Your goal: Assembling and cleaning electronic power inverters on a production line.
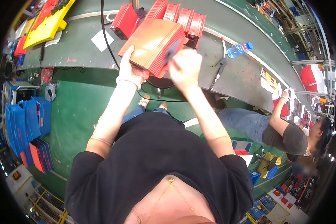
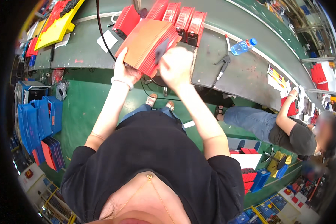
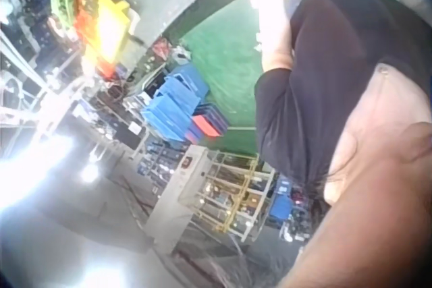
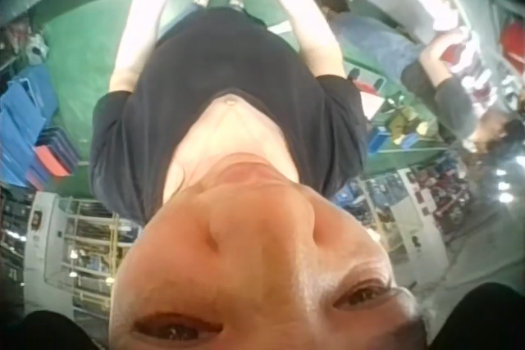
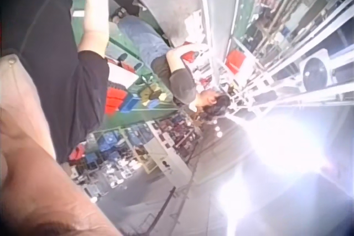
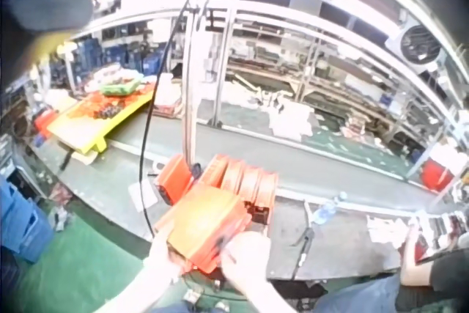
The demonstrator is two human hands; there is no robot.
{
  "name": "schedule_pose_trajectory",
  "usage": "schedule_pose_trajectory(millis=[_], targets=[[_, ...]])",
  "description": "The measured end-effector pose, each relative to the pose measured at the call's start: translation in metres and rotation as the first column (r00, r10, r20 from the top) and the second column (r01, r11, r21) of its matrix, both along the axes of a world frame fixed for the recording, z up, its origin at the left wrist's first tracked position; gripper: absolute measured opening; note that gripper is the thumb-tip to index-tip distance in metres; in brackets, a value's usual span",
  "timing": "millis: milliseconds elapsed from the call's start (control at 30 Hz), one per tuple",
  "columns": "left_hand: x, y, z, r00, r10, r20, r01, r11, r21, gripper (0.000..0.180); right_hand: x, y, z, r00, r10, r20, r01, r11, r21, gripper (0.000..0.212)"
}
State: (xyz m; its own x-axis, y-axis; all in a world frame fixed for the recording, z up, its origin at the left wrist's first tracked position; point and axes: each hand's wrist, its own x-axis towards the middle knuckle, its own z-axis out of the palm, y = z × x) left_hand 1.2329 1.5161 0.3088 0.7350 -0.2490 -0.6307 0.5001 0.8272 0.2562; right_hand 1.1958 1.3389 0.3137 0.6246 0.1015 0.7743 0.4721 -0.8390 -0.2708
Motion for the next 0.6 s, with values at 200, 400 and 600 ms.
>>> schedule_pose_trajectory(millis=[200, 400, 600], targets=[[-0.003, -0.002, 0.018, 0.995, -0.062, 0.08, 0.057, 0.996, 0.066, 0.042, 0.012, -0.011, 0.0, 0.979, -0.119, -0.167, 0.161, 0.951, 0.262, 0.011], [-0.001, -0.013, 0.008, 0.994, -0.05, 0.095, 0.039, 0.993, 0.116, 0.045, 0.028, -0.03, -0.002, 0.939, -0.18, -0.292, 0.311, 0.805, 0.506, 0.011], [0.007, -0.013, 0.004, 0.996, -0.037, 0.086, 0.032, 0.997, 0.064, 0.049, -0.048, 0.023, 0.004, 0.948, 0.22, -0.23, -0.191, 0.971, 0.142, 0.01]])
